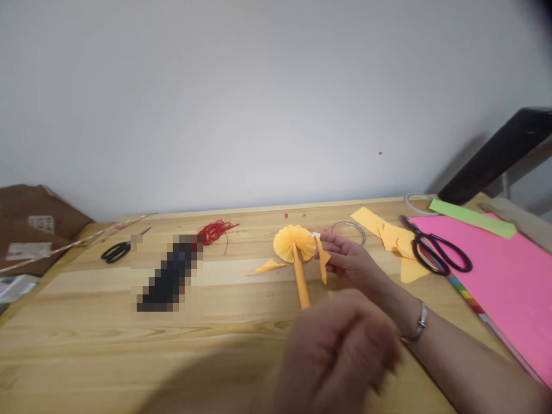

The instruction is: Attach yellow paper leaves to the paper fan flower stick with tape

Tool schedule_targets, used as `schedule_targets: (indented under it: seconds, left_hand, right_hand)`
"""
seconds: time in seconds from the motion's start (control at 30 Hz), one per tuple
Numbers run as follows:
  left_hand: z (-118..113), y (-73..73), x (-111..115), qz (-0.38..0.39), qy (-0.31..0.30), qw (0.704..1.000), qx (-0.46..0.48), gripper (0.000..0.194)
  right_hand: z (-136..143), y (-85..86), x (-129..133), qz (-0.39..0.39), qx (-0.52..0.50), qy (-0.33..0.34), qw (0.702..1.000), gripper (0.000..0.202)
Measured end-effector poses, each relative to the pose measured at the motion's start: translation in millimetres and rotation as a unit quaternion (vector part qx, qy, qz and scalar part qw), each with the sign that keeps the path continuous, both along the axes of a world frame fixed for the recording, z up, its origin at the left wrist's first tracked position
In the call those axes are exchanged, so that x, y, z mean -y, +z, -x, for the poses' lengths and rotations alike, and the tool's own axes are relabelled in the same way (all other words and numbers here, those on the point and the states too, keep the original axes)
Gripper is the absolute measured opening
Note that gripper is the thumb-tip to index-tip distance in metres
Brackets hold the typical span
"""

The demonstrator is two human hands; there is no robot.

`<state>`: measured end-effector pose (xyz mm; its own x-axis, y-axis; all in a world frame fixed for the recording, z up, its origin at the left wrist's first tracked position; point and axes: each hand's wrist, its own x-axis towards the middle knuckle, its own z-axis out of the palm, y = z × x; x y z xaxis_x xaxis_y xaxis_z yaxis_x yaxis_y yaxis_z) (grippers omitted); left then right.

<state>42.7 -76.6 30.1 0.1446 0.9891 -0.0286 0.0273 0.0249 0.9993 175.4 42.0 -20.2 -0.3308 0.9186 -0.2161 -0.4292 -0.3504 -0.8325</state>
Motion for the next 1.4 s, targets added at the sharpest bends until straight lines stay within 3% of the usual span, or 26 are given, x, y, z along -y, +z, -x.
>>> schedule_targets:
  seconds: [0.03, 0.1, 0.27, 0.37, 0.43, 0.53, 0.7, 1.03, 1.4]
  left_hand:
    - [-2.0, 7.8, -13.8, 0.004, -0.008, 1.0, -0.003, 0.026]
    - [-0.2, 7.6, -35.8, 0.001, 0.018, 1.0, 0.014, 0.016]
    - [14.0, -32.4, -63.0, 0.1, 0.068, 0.989, 0.081, 0.02]
    - [16.4, -42.0, -66.1, 0.168, 0.005, 0.972, 0.165, 0.027]
    - [16.5, -41.1, -66.0, 0.194, -0.037, 0.958, 0.208, 0.027]
    - [16.9, -37.7, -65.2, 0.215, -0.049, 0.945, 0.241, 0.021]
    - [18.7, -38.6, -65.6, 0.231, -0.029, 0.939, 0.254, 0.015]
    - [23.0, -37.9, -71.9, 0.232, 0.009, 0.933, 0.275, 0.016]
    - [24.6, -38.5, -74.6, 0.283, 0.002, 0.908, 0.308, 0.015]
  right_hand:
    - [-0.4, -0.4, -0.7, -0.003, -0.01, -0.006, 1.0, 0.043]
    - [-1.1, 0.0, -1.4, -0.01, -0.023, -0.016, 1.0, 0.043]
    - [-0.7, 3.9, 0.6, -0.025, -0.023, -0.014, 0.999, 0.046]
    - [-0.3, 2.3, 1.9, -0.034, -0.029, 0.004, 0.999, 0.046]
    - [-0.3, 0.9, 2.3, -0.049, -0.03, 0.015, 0.998, 0.045]
    - [-0.5, 1.1, 2.8, -0.07, -0.028, 0.023, 0.997, 0.043]
    - [-1.1, 0.0, 1.5, -0.078, -0.033, 0.04, 0.996, 0.04]
    - [-3.0, -2.5, 0.5, -0.071, -0.006, 0.004, 0.997, 0.038]
    - [-2.1, -1.4, -0.1, -0.117, 0.009, 0.011, 0.993, 0.041]
